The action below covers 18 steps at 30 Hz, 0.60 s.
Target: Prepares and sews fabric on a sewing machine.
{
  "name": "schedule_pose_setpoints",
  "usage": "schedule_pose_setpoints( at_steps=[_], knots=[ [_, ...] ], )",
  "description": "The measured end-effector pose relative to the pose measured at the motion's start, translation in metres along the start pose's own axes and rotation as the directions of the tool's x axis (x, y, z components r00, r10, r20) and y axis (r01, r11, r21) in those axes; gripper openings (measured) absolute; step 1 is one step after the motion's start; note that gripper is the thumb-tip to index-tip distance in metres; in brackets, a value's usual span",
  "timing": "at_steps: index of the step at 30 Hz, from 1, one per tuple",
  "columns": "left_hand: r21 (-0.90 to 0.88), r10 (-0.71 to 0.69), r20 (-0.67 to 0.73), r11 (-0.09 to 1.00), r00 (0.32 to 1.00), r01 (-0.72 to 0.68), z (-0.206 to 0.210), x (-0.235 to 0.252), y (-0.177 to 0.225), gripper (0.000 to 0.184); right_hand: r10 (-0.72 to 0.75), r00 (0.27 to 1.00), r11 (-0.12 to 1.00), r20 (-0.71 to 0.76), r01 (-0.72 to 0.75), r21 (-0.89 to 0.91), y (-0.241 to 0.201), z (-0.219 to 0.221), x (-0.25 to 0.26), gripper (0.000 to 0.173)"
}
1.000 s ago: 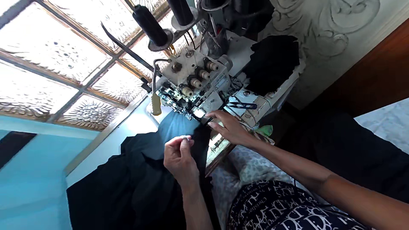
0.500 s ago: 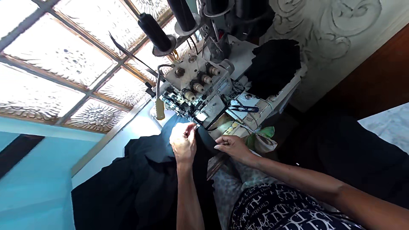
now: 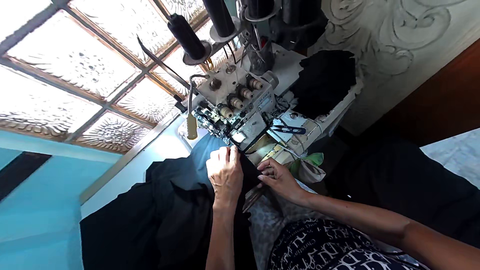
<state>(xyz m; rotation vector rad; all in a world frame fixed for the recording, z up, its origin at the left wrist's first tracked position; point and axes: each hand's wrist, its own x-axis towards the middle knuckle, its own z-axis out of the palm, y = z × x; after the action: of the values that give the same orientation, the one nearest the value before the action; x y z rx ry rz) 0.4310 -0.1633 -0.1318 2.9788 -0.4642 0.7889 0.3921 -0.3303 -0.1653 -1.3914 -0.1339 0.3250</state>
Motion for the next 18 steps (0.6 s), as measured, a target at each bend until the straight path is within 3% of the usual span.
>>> schedule_pose_setpoints(
  at_steps=[6,11,14,18],
  knots=[
    [0.084,-0.008,-0.031,0.996,0.999,0.01,0.012,-0.01,0.002,0.037,-0.074,0.997,0.988,-0.032,0.069,-0.138,-0.005,0.007,0.013,0.025],
    [0.055,-0.034,-0.036,0.998,0.999,0.036,0.006,-0.017,0.005,0.034,-0.279,0.958,0.902,-0.062,0.24,-0.36,-0.004,0.014,0.045,0.024],
    [0.048,-0.055,-0.029,0.997,0.998,0.057,-0.003,-0.02,0.007,0.031,-0.474,0.88,0.647,0.035,0.375,-0.664,-0.008,0.019,0.061,0.025],
    [-0.109,-0.167,0.045,0.979,0.985,0.172,-0.008,-0.016,-0.011,0.033,-0.47,0.859,0.265,0.202,0.355,-0.896,-0.023,0.026,0.064,0.032]
  ],
)
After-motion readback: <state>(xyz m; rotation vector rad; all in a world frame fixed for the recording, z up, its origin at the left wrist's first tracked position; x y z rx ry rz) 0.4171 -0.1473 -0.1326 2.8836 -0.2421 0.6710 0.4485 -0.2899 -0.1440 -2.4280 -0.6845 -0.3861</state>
